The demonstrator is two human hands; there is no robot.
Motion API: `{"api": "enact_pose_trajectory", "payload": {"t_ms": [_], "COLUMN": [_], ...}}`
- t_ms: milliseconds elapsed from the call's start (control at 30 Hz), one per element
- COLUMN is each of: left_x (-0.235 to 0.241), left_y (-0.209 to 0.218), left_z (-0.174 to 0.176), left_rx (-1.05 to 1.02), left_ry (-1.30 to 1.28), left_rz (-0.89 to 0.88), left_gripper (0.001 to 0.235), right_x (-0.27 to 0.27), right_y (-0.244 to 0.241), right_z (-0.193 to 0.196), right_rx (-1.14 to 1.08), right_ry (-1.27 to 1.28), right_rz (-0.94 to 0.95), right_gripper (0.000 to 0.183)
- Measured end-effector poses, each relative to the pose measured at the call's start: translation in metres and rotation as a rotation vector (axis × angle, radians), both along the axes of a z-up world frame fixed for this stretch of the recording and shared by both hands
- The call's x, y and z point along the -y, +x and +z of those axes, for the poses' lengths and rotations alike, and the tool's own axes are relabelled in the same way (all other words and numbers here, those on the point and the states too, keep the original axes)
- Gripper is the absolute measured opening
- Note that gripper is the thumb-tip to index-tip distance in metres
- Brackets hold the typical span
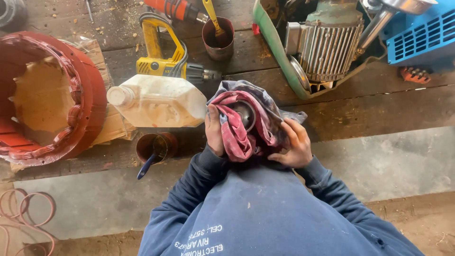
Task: Clean a metal component with a rag and apply a protective coating or lubricant with a brush.
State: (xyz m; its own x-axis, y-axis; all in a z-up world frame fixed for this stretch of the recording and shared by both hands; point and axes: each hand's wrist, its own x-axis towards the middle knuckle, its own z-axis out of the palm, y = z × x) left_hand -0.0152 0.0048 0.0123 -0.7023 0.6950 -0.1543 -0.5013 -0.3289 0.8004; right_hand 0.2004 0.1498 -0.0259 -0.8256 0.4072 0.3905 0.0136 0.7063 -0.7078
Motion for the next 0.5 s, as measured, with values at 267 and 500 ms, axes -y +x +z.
{"api": "enact_pose_trajectory", "payload": {"t_ms": [267, 500], "left_x": [-0.009, -0.008], "left_y": [0.000, 0.005], "left_z": [-0.006, 0.006], "left_rx": [-0.010, -0.299], "left_ry": [0.019, 0.066], "left_rz": [-0.039, -0.035], "left_gripper": [0.064, 0.054], "right_x": [-0.028, -0.001], "right_y": [0.000, -0.055], "right_z": [-0.025, 0.083], "right_rx": [0.231, 0.034], "right_ry": [-0.261, -0.226], "right_rz": [-0.207, 0.051], "right_gripper": [0.022, 0.039]}}
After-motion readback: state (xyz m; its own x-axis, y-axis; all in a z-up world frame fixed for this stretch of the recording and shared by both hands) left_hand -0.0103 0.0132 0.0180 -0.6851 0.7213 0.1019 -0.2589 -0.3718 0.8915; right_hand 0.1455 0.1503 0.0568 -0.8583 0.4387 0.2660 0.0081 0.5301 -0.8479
